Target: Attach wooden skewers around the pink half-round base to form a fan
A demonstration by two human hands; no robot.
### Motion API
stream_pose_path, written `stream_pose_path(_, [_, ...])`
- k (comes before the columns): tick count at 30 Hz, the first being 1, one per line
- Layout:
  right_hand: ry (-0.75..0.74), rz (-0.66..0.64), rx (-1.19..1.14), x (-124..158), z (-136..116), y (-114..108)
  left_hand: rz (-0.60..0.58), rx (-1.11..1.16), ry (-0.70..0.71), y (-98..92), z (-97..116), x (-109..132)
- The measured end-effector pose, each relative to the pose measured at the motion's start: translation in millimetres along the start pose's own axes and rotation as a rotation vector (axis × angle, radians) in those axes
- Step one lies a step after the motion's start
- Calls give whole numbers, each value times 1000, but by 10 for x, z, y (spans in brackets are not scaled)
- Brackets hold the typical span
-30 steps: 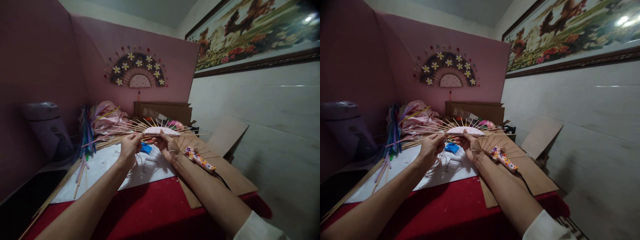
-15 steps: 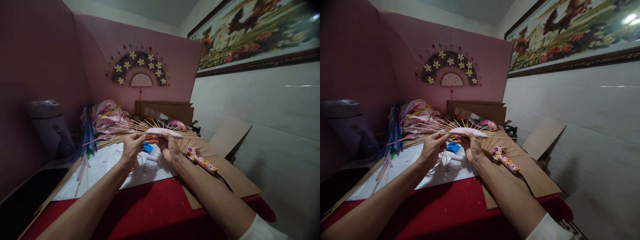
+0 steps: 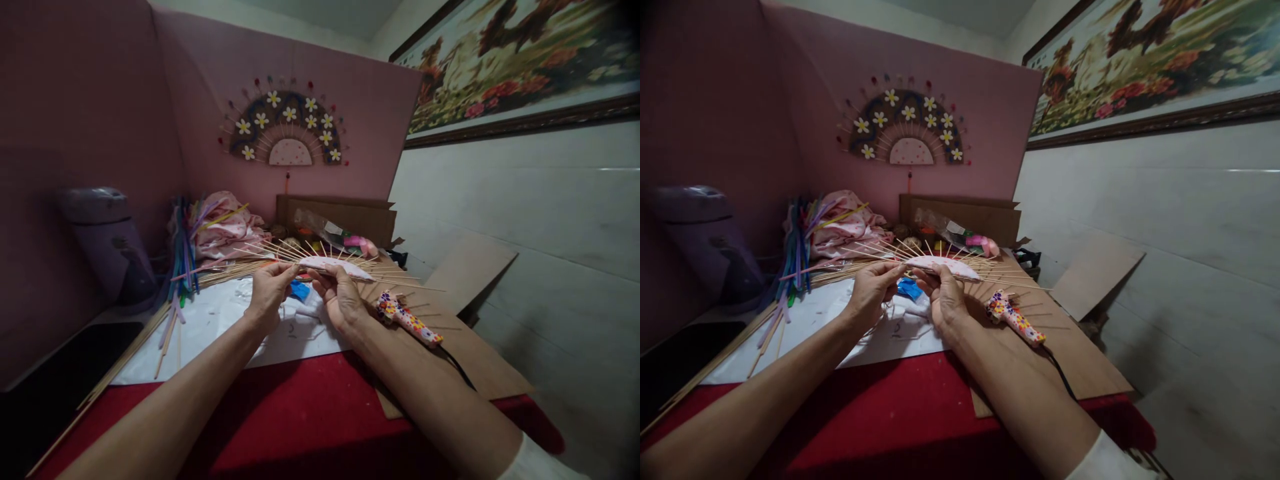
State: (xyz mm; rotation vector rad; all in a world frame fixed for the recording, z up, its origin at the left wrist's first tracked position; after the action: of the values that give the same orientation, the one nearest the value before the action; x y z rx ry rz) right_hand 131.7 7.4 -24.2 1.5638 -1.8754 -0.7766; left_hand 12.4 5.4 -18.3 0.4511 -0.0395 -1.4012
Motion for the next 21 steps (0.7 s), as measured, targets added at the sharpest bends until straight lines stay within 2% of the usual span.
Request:
stream_pose_path(12, [34, 29, -11, 21, -11, 15, 3, -11, 58, 13, 16, 37])
stream_pose_path(21, [55, 42, -35, 31, -23, 19, -5, 1, 47, 15, 14, 34])
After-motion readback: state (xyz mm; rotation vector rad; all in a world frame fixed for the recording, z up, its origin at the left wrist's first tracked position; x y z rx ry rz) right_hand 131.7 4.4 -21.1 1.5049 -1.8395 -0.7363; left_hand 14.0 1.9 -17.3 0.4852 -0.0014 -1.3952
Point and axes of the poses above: each hand's wrist, its own x-axis away from the middle knuckle, its own y-axis out of the palm, z = x × y, the point moved 1 cm from there along -x, towards the middle knuckle, and after that the axes turned 5 degrees about z, right-handed, at the moved point
